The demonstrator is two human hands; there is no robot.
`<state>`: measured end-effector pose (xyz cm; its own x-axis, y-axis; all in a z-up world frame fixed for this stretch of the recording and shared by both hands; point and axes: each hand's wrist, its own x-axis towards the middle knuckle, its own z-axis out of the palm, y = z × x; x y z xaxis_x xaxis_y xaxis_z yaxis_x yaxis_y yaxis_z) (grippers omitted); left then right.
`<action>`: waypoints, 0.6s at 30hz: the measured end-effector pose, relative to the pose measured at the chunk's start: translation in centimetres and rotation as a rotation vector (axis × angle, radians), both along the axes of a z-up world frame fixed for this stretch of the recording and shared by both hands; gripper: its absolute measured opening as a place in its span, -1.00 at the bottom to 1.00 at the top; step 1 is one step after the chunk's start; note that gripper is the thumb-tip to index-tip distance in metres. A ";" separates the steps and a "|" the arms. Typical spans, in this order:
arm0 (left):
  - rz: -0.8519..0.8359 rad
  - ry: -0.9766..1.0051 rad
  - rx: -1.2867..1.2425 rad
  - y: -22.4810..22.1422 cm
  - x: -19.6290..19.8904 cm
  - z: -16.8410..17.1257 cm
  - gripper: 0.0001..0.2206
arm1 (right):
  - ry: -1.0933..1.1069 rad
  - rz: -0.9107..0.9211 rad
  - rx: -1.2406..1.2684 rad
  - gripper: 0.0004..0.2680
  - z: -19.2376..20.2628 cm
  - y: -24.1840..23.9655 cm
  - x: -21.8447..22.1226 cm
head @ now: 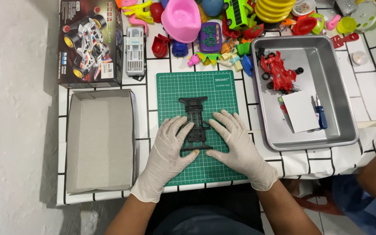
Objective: Unboxing a toy car kit and beginning the assembly of the chassis on a cutting mat.
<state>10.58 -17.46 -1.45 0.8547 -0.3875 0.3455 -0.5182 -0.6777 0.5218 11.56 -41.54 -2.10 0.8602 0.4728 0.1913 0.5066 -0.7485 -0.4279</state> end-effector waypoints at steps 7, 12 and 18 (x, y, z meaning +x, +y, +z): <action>-0.001 0.018 -0.013 0.1 -0.1 -0.1 -0.34 | -0.006 -0.009 -0.006 -0.32 0.2 0.1 0.0; 0.006 0.014 -0.079 0.4 -0.3 0.3 -0.29 | 0.004 -0.001 0.140 -0.37 1.7 0.3 -0.5; 0.035 0.022 -0.163 0.5 -0.3 0.2 -0.34 | -0.460 -0.234 0.475 -0.77 3.2 -4.2 2.1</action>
